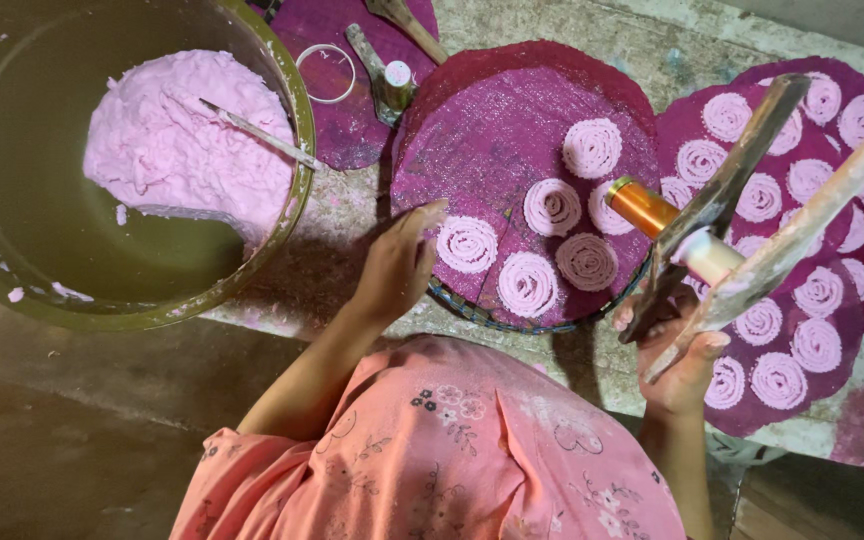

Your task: The person sits at a work table and uses a handheld extrusion tool to pipe pink paste into rose-shaped rosettes on round magenta boards. They refill the tool's cylinder with paste from a large bowl, extrude rosettes one by one, and stack the finished decorated boards on the table.

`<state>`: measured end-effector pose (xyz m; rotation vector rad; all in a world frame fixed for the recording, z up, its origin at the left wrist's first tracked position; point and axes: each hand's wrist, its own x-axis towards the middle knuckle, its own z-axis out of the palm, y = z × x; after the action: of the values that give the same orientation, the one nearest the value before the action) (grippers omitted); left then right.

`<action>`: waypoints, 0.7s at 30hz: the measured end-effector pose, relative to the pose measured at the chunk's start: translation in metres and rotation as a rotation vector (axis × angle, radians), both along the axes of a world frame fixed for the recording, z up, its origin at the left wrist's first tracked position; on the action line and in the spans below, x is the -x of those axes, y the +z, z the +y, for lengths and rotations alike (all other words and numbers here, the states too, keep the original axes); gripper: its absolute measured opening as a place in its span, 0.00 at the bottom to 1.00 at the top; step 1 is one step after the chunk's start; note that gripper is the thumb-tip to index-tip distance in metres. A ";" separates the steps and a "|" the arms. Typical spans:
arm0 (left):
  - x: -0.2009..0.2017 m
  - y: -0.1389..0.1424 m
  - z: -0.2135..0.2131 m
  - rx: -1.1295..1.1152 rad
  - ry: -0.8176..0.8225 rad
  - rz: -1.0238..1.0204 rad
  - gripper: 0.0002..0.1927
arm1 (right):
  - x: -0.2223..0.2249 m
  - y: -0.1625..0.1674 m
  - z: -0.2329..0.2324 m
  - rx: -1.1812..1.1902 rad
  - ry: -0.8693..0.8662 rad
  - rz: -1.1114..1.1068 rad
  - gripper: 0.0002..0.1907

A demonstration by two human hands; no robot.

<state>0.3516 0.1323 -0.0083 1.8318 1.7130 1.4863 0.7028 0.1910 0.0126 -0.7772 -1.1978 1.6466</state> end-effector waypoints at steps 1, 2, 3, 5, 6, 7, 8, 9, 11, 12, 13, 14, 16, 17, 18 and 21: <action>-0.001 -0.001 0.001 0.000 -0.010 -0.009 0.19 | 0.000 0.000 -0.001 0.003 0.007 0.007 0.53; -0.003 -0.002 0.002 0.000 -0.021 -0.021 0.19 | -0.001 -0.001 -0.001 0.007 0.013 0.013 0.52; -0.003 -0.004 0.004 0.084 0.003 -0.097 0.20 | -0.001 -0.003 -0.002 0.000 -0.002 0.020 0.52; -0.002 -0.007 0.008 0.259 0.048 -0.249 0.21 | -0.005 -0.007 -0.003 -0.008 -0.028 0.036 0.51; -0.001 -0.009 0.010 0.268 0.047 -0.274 0.22 | -0.006 -0.009 -0.004 -0.004 -0.031 0.040 0.51; 0.001 -0.011 0.012 0.276 0.046 -0.300 0.22 | -0.008 -0.011 -0.005 -0.001 -0.034 0.042 0.51; 0.004 -0.013 0.015 0.281 0.045 -0.325 0.23 | -0.009 -0.014 -0.006 0.000 -0.037 0.046 0.51; 0.006 -0.015 0.016 0.229 0.010 -0.269 0.22 | -0.011 -0.016 -0.006 0.006 -0.037 0.055 0.50; 0.008 -0.020 0.018 0.123 -0.061 -0.155 0.21 | -0.013 -0.021 -0.007 0.015 -0.036 0.073 0.49; 0.008 -0.022 0.018 0.146 -0.050 -0.110 0.20 | -0.014 -0.023 -0.007 0.008 -0.039 0.078 0.49; 0.007 -0.025 0.018 0.171 -0.040 -0.066 0.18 | -0.014 -0.025 -0.007 0.003 -0.044 0.083 0.49; 0.005 -0.028 0.017 0.197 -0.031 -0.023 0.17 | -0.015 -0.027 -0.007 -0.001 -0.048 0.087 0.48; 0.001 -0.036 0.019 0.137 0.029 0.134 0.09 | -0.016 -0.031 -0.006 0.017 -0.038 0.116 0.48; -0.001 -0.040 0.019 0.111 0.058 0.210 0.07 | -0.017 -0.032 -0.006 0.030 -0.033 0.129 0.48; -0.003 -0.045 0.021 0.183 0.055 0.226 0.09 | -0.018 -0.034 -0.006 0.043 -0.030 0.134 0.48; -0.004 -0.061 0.029 0.253 0.072 0.253 0.12 | -0.019 -0.037 -0.005 0.055 -0.043 0.128 0.51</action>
<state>0.3554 0.1612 -0.0694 1.9017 1.9962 1.0363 0.7220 0.1861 -0.0240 -0.7154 -1.0434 1.6742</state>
